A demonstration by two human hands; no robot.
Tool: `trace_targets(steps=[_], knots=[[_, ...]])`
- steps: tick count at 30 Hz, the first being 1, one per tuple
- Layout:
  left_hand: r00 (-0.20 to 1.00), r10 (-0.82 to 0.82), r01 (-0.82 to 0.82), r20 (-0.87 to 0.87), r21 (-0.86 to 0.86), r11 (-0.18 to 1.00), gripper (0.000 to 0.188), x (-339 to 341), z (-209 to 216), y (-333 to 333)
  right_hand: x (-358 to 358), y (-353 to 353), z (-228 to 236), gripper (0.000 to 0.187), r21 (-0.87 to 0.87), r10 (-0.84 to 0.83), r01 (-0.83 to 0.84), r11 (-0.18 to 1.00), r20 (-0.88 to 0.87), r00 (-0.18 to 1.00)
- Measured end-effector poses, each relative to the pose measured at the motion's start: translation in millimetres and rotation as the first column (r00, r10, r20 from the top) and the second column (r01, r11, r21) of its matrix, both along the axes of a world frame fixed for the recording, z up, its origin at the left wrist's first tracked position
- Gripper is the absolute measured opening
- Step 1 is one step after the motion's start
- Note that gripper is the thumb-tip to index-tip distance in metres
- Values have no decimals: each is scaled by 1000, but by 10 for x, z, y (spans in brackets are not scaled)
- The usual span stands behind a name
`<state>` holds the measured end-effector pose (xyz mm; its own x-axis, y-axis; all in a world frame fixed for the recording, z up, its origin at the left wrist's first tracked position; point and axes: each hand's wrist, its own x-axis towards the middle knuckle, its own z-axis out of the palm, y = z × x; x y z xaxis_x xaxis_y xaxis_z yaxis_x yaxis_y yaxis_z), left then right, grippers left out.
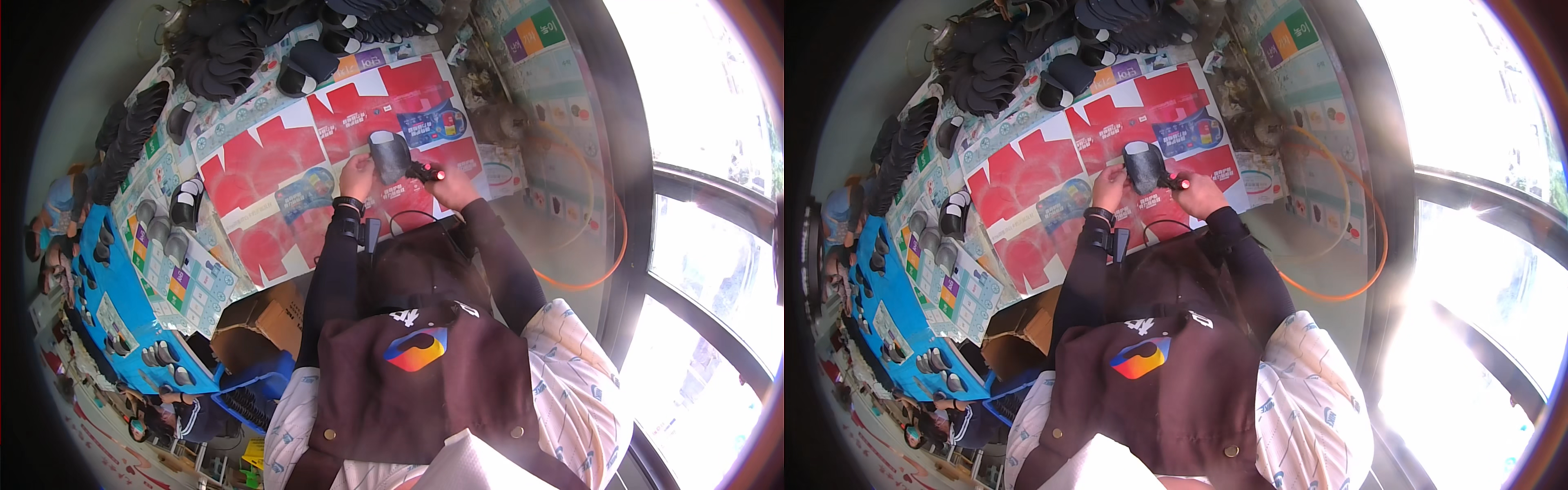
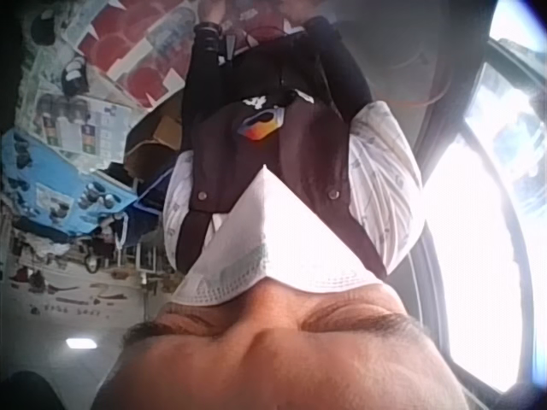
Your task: Heating shoe components with a heat gun to shape them during the lasting process.
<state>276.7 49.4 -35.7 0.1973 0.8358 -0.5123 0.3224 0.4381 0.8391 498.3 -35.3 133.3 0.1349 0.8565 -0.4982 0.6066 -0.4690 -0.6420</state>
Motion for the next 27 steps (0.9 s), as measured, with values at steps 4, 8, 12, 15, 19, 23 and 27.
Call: trace_targets(steps=[4, 8, 12, 15, 19, 23, 27], knots=[[999, 20, -21, 50, 22, 1000, 33, 57, -63, -23, 32, 71, 90, 28, 127, -116, 108, 986, 57, 992], [997, -44, 50, -56, 109, 993, 35, 167, -9, -32, 67, 104, 185, 29, 128, -146, 131, 983, 116, 982], [999, -24, 29, -49, 106, 994, 37, 167, 26, -32, 20, -9, 139, 30, 33, -98, 94, 995, 121, 988], [998, 1, 6, -59, 123, 992, 38, 184, 114, -32, -2, -23, 133, 32, -112, -94, 96, 989, 19, 995], [964, -12, 71, -266, 216, 974, 40, 222, 243, 30, 15, -4, 129, 33, -241, -241, 176, 955, -273, 931], [908, 19, 83, -418, 225, 971, 36, 72, 108, 99, 22, 110, 81, 27, -142, -327, 295, 945, -371, 869], [935, -10, 80, -355, 184, 980, 35, -8, 12, 127, 4, 302, 196, 31, -248, -218, 144, 958, -305, 927]])
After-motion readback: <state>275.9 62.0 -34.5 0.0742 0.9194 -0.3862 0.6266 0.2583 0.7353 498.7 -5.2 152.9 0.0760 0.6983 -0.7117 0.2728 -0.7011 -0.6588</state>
